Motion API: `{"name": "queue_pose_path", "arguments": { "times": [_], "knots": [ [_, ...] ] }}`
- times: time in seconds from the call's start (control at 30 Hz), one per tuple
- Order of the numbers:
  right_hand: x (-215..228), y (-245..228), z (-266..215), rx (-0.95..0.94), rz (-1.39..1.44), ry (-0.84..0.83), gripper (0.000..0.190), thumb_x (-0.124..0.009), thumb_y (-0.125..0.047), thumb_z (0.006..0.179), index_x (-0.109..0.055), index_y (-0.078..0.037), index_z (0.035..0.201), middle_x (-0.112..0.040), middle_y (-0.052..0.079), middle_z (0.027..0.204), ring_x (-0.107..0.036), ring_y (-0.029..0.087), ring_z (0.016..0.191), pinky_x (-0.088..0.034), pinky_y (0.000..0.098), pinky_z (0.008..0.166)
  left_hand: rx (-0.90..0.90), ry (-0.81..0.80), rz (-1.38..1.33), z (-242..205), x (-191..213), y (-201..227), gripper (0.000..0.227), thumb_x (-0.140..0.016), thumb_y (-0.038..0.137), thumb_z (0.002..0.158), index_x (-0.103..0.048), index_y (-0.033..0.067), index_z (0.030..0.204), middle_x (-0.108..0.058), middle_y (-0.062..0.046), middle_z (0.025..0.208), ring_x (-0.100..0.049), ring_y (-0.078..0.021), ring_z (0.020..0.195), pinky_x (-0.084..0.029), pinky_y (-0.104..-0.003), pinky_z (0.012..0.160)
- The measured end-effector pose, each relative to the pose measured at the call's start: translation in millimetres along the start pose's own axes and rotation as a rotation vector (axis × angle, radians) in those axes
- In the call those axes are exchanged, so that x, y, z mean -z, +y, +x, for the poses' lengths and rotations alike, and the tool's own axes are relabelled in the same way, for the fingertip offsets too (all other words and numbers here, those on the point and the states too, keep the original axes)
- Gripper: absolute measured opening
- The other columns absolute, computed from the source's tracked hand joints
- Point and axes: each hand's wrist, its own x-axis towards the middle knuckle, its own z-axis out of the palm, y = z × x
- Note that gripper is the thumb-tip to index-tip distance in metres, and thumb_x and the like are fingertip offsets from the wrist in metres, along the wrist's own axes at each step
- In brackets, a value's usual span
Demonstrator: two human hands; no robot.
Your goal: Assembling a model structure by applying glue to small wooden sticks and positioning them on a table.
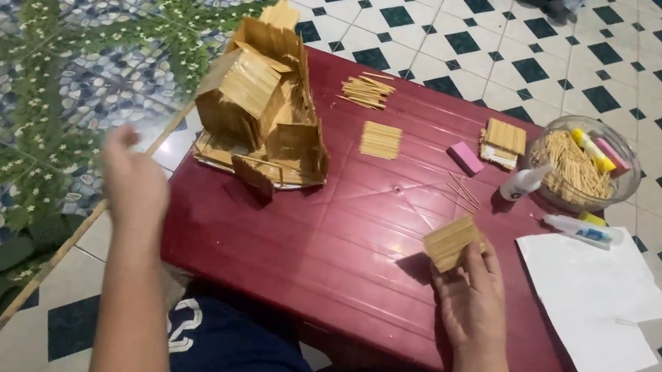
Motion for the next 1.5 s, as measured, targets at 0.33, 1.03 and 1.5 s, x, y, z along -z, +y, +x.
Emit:
{"name": "queue_pose_path", "arguments": {
  "times": [0.33, 1.03, 1.5],
  "knots": [
    [8, 4, 7, -0.007, 0.051, -0.033, 0.019, -0.071, -0.025, 0.101, -0.07, -0.019, 0.119, -0.071, 0.006, 0.11, -0.072, 0.026, 0.105, -0.064, 0.0485, 0.09, -0.258, -0.298, 0.104, -33, -12, 55, 0.051, -0.04, -0.017, 0.087, -0.067, -0.0123, 0.13, -0.062, -0.035, 0.129, -0.056, -0.0522, 0.128, -0.042, -0.054, 0.115],
    [10, 5, 11, -0.017, 0.024, -0.036, 0.019, -0.072, -0.027, 0.102, -0.069, -0.018, 0.118, -0.072, 0.006, 0.11, -0.073, 0.024, 0.102, -0.066, 0.0457, 0.087, -0.487, -0.218, 0.662, -93, -30, 41, 0.053, -0.048, -0.003, 0.091, -0.075, 0.0158, 0.134, -0.074, -0.006, 0.132, -0.068, -0.0323, 0.117, -0.05, -0.055, 0.099],
    [12, 3, 8, -0.014, 0.04, -0.054, 0.025, -0.067, -0.023, 0.105, -0.069, -0.014, 0.128, -0.072, 0.009, 0.115, -0.07, 0.027, 0.11, -0.063, 0.0511, 0.094, -0.472, -0.281, 0.683, -87, -34, 10, 0.053, -0.054, 0.006, 0.092, -0.064, 0.0313, 0.137, -0.059, 0.003, 0.122, -0.054, -0.0254, 0.123, -0.038, -0.05, 0.105]
  ]
}}
